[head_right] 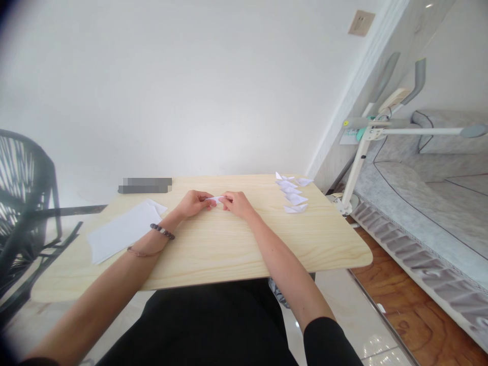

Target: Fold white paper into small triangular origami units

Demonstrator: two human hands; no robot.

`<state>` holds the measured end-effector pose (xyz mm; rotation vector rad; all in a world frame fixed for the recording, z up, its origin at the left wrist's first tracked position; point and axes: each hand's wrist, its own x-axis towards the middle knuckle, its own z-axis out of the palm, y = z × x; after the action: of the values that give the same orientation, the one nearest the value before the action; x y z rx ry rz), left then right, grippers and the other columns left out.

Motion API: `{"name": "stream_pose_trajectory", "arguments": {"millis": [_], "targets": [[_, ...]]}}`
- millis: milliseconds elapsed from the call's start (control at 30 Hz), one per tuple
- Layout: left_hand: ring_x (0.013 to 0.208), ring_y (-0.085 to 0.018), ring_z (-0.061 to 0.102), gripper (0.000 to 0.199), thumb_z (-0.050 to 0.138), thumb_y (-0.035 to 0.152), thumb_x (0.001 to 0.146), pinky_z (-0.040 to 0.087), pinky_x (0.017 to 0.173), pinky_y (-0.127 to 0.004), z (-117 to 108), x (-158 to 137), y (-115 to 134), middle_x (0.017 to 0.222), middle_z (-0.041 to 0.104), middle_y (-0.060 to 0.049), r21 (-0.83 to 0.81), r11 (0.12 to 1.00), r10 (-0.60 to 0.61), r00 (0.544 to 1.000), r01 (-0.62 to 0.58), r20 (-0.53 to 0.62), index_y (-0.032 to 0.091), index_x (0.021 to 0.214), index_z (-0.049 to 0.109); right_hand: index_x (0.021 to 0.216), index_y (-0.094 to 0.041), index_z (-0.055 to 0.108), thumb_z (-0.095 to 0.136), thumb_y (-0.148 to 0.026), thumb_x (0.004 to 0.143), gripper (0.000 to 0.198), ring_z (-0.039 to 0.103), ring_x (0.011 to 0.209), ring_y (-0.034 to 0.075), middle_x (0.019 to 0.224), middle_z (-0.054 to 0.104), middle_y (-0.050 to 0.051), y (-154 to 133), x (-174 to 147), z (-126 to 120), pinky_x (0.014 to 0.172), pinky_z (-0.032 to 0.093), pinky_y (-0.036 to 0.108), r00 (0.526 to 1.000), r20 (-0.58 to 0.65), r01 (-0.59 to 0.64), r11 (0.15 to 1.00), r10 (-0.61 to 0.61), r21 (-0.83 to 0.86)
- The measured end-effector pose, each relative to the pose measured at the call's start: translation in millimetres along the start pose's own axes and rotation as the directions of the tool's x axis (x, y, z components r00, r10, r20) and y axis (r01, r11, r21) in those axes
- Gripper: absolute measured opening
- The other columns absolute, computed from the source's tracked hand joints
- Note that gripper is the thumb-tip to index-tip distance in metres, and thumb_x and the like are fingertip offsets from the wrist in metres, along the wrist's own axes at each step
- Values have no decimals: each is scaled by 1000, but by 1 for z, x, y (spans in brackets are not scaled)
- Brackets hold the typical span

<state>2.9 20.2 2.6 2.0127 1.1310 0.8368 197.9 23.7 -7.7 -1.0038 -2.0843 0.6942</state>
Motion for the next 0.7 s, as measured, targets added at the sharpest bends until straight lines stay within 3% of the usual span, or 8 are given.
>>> {"name": "stream_pose_trajectory", "arguments": {"millis": [100, 233, 433, 600, 700], "targets": [[55, -11, 57, 35, 48, 42, 75, 38, 52, -20, 0, 0, 2, 75, 67, -4, -14, 1000, 6, 1000, -6, 1, 13, 83, 65, 70, -15, 59, 41, -37, 81, 30, 51, 48, 7, 56, 59, -1, 0, 0, -1, 50, 38, 17, 1000, -12, 8, 1000, -8, -9], [47, -10, 53, 38, 44, 43, 78, 33, 44, -19, 0, 1, 2, 64, 66, -4, 3, 1000, -6, 1000, 6, 9, 12, 87, 64, 62, -15, 55, 37, -37, 83, 35, 51, 47, 6, 53, 57, -1, 0, 1, -1, 51, 38, 17, 999, -33, -15, 1000, 15, 8], [55, -13, 59, 40, 48, 47, 74, 41, 51, -21, 2, 2, 1, 84, 67, -8, -112, 991, -68, 998, 70, 18, 12, 87, 61, 63, -16, 55, 40, -40, 80, 33, 51, 45, 7, 52, 57, -1, -1, 1, 0, 49, 39, 18, 998, -40, -50, 998, 52, 41], [61, -15, 60, 40, 53, 49, 70, 45, 59, -25, 5, -1, 7, 82, 66, -9, -140, 989, -55, 998, 56, 11, 12, 83, 61, 68, -15, 56, 43, -41, 78, 30, 54, 50, 8, 56, 59, 0, -4, -3, -2, 51, 42, 18, 994, 41, -104, 983, 99, 149], [61, -16, 60, 38, 53, 49, 70, 44, 57, -25, 6, -1, 8, 75, 66, -8, -106, 994, -31, 999, 32, 14, 12, 78, 60, 67, -15, 56, 42, -40, 78, 31, 54, 50, 8, 56, 60, 1, -6, -3, -2, 51, 42, 18, 996, 59, -78, 990, 71, 121]]}}
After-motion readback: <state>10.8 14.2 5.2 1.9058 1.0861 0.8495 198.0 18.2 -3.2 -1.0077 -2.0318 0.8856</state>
